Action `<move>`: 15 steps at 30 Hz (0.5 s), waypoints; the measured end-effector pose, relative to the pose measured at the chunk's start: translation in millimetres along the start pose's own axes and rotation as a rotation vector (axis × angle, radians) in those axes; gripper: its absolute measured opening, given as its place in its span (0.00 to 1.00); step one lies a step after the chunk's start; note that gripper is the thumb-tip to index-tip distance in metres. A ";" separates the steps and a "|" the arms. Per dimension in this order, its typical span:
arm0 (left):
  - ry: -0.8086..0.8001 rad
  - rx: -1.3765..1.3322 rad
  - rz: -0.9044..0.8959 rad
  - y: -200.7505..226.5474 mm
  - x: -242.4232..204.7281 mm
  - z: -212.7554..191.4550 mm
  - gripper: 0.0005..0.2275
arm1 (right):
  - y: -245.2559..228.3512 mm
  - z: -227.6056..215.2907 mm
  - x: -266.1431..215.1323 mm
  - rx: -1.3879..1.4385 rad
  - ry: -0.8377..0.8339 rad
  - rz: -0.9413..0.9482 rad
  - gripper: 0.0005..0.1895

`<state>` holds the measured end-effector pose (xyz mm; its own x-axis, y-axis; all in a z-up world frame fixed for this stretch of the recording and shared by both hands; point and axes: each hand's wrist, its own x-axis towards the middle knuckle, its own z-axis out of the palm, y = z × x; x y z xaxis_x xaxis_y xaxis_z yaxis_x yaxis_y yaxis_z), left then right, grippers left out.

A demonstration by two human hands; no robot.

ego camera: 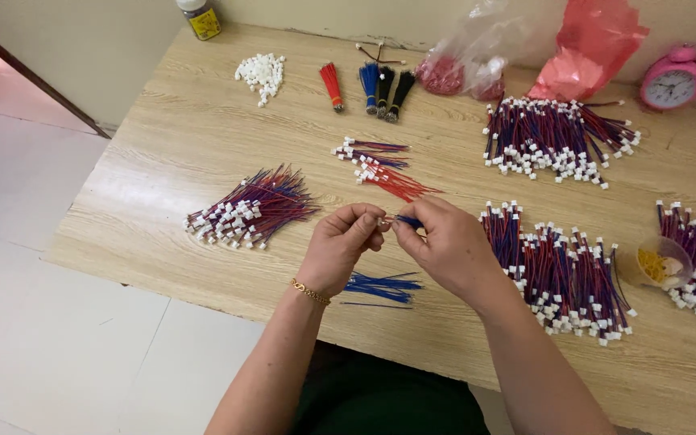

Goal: Attaching small white connectors to the ends of colored wires

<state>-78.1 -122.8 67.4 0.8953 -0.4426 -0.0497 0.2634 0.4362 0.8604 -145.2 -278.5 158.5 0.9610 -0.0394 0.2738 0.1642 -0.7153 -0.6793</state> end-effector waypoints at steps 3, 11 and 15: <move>-0.009 0.007 -0.004 2.9 0.3 1.4 0.08 | -0.3 -0.3 0.0 0.011 0.015 0.002 0.04; -0.006 0.004 -0.011 0.9 1.2 2.4 0.08 | 1.8 -1.7 1.2 0.032 0.002 0.012 0.05; 0.003 -0.001 -0.011 1.4 0.5 3.6 0.08 | -0.4 -0.7 0.1 0.042 0.004 0.050 0.05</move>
<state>-78.6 -125.3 70.4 0.8937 -0.4447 -0.0604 0.2731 0.4320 0.8595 -145.3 -278.7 159.3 0.9675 -0.0770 0.2410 0.1251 -0.6824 -0.7202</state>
